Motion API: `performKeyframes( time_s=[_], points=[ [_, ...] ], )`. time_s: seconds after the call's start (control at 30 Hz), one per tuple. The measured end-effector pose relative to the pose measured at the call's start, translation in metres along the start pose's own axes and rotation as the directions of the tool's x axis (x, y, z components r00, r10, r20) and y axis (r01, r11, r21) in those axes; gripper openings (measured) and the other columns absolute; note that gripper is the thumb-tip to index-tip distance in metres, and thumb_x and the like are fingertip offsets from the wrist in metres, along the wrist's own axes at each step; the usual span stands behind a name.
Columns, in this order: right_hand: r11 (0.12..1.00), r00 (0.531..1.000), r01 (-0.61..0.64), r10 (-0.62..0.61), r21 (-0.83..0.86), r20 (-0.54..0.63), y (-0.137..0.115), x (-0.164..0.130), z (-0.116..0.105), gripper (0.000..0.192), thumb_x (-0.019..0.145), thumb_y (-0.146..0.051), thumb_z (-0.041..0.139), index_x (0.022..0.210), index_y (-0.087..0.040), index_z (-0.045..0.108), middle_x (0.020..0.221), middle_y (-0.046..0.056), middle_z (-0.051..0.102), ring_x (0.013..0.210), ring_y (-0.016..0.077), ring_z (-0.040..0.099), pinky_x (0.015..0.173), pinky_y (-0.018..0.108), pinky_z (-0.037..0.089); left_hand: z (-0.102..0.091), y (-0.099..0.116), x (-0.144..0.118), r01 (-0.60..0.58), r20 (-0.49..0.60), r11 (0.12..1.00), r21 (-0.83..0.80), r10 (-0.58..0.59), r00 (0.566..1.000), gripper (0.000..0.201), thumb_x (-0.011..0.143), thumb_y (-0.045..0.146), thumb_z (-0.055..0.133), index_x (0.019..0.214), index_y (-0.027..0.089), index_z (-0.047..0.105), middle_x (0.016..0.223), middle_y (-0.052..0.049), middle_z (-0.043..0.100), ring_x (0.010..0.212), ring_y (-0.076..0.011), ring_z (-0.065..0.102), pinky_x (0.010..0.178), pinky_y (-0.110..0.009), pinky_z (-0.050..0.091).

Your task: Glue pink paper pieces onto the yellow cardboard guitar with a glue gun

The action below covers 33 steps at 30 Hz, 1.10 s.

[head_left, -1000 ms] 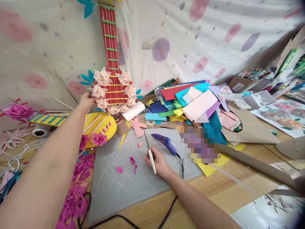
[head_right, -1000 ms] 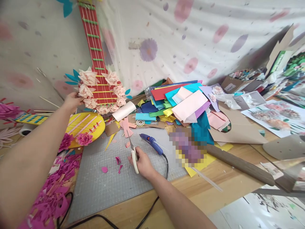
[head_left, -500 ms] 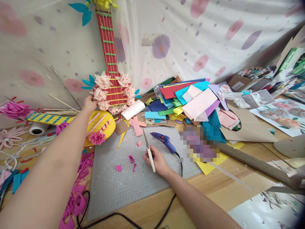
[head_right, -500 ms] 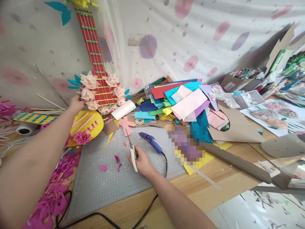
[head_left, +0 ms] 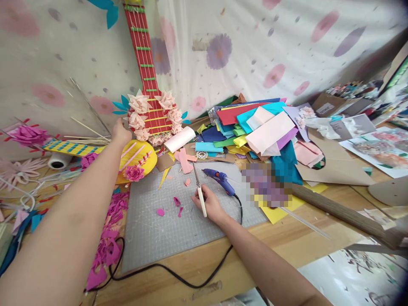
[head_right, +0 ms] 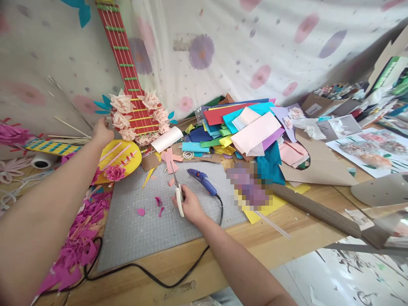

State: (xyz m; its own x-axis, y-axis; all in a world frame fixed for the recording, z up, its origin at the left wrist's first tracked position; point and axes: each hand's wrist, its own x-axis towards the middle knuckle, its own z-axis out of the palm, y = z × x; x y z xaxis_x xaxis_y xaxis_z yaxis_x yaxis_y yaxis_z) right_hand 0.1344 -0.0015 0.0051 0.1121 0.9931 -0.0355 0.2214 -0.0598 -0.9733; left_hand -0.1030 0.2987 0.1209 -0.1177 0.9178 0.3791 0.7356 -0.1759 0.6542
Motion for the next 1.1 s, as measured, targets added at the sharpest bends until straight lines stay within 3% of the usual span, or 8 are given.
performKeyframes(
  time_s=[0.07, 0.17, 0.23, 0.5, 0.67, 0.8, 0.93, 1.1],
  points=[
    [1.0, 1.0, 0.007, -0.007, 0.011, -0.014, 0.001, 0.001, 0.0, 0.02, 0.07, -0.033, 0.059, 0.075, -0.021, 0.043, 0.066, -0.004, 0.048, 0.059, 0.011, 0.042, 0.057, 0.025, 0.036, -0.01, 0.009, -0.014, 0.012, -0.054, 0.999, 0.03, -0.01, 0.998, 0.067, 0.063, -0.008, 0.057, 0.127, 0.004, 0.041, 0.12, -0.013, 0.052, 0.108, -0.0186, 0.049, 0.1, -0.04, 0.036],
    [0.999, 0.999, 0.016, -0.015, 0.031, -0.033, 0.004, 0.003, 0.001, 0.021, 0.071, -0.036, 0.058, 0.075, -0.021, 0.043, 0.066, -0.004, 0.049, 0.058, 0.0109, 0.043, 0.055, 0.025, 0.036, -0.023, 0.026, -0.05, -0.145, -0.18, 0.989, 0.015, 0.145, 0.973, 0.053, 0.07, -0.006, 0.048, 0.12, 0.009, 0.047, 0.124, -0.012, 0.047, 0.115, -0.0191, 0.046, 0.104, -0.037, 0.032],
    [0.999, 0.999, 0.023, -0.021, 0.035, -0.045, 0.005, 0.004, 0.001, 0.022, 0.072, -0.038, 0.058, 0.075, -0.022, 0.043, 0.065, -0.004, 0.049, 0.057, 0.0112, 0.044, 0.055, 0.025, 0.037, -0.026, 0.036, -0.081, -0.231, -0.174, 0.973, -0.002, 0.227, 0.958, 0.048, 0.073, -0.005, 0.043, 0.116, 0.015, 0.049, 0.122, -0.011, 0.049, 0.113, -0.0208, 0.048, 0.101, -0.039, 0.035],
    [0.999, 0.998, 0.019, -0.017, 0.034, -0.055, 0.003, 0.003, 0.0, 0.025, 0.071, -0.042, 0.059, 0.075, -0.024, 0.042, 0.061, -0.003, 0.051, 0.055, 0.0136, 0.048, 0.053, 0.027, 0.038, -0.015, 0.024, -0.204, -0.419, 0.204, 0.908, 0.01, 0.408, 0.89, 0.053, 0.07, 0.0, 0.04, 0.118, 0.018, 0.051, 0.107, -0.007, 0.062, 0.108, -0.024, 0.052, 0.098, -0.039, 0.038],
    [0.997, 0.995, 0.079, -0.078, 0.024, -0.056, 0.008, 0.004, 0.0, 0.024, 0.071, -0.04, 0.059, 0.075, -0.023, 0.043, 0.064, -0.003, 0.053, 0.059, 0.0139, 0.05, 0.055, 0.027, 0.038, -0.018, 0.011, -0.25, -0.415, 0.552, 0.898, -0.146, 0.422, 0.719, 0.065, 0.065, 0.002, 0.047, 0.127, 0.019, 0.046, 0.119, -0.006, 0.06, 0.118, -0.0238, 0.048, 0.101, -0.039, 0.037],
    [0.994, 0.996, 0.078, -0.074, 0.075, -0.055, 0.009, 0.004, 0.001, 0.025, 0.069, -0.039, 0.06, 0.077, -0.023, 0.043, 0.064, -0.003, 0.053, 0.057, 0.0129, 0.05, 0.055, 0.026, 0.038, -0.008, 0.015, -0.262, -0.424, 0.608, 0.884, -0.197, 0.449, 0.655, 0.061, 0.066, 0.005, 0.052, 0.125, 0.02, 0.048, 0.119, -0.007, 0.059, 0.121, -0.0248, 0.045, 0.104, -0.04, 0.034],
    [0.995, 0.994, 0.089, -0.086, 0.038, -0.063, 0.009, 0.003, 0.0, 0.026, 0.07, -0.041, 0.059, 0.078, -0.022, 0.042, 0.064, -0.003, 0.052, 0.059, 0.0135, 0.05, 0.056, 0.026, 0.038, 0.003, 0.02, -0.262, -0.357, 0.608, 0.903, -0.241, 0.427, 0.67, 0.052, 0.063, 0.003, 0.054, 0.111, 0.023, 0.057, 0.094, -0.005, 0.065, 0.108, -0.0248, 0.053, 0.098, -0.04, 0.038],
    [0.995, 0.993, 0.098, -0.098, 0.0, -0.06, 0.006, 0.001, -0.002, 0.027, 0.07, -0.042, 0.06, 0.076, -0.022, 0.043, 0.067, -0.003, 0.054, 0.061, 0.0133, 0.05, 0.057, 0.026, 0.038, 0.011, 0.027, -0.271, 0.014, 0.498, 0.909, -0.416, 0.215, 0.84, 0.044, 0.063, 0.008, 0.059, 0.103, 0.023, 0.055, 0.077, 0.0, 0.06, 0.083, -0.018, 0.061, 0.084, -0.036, 0.045]
  ],
)
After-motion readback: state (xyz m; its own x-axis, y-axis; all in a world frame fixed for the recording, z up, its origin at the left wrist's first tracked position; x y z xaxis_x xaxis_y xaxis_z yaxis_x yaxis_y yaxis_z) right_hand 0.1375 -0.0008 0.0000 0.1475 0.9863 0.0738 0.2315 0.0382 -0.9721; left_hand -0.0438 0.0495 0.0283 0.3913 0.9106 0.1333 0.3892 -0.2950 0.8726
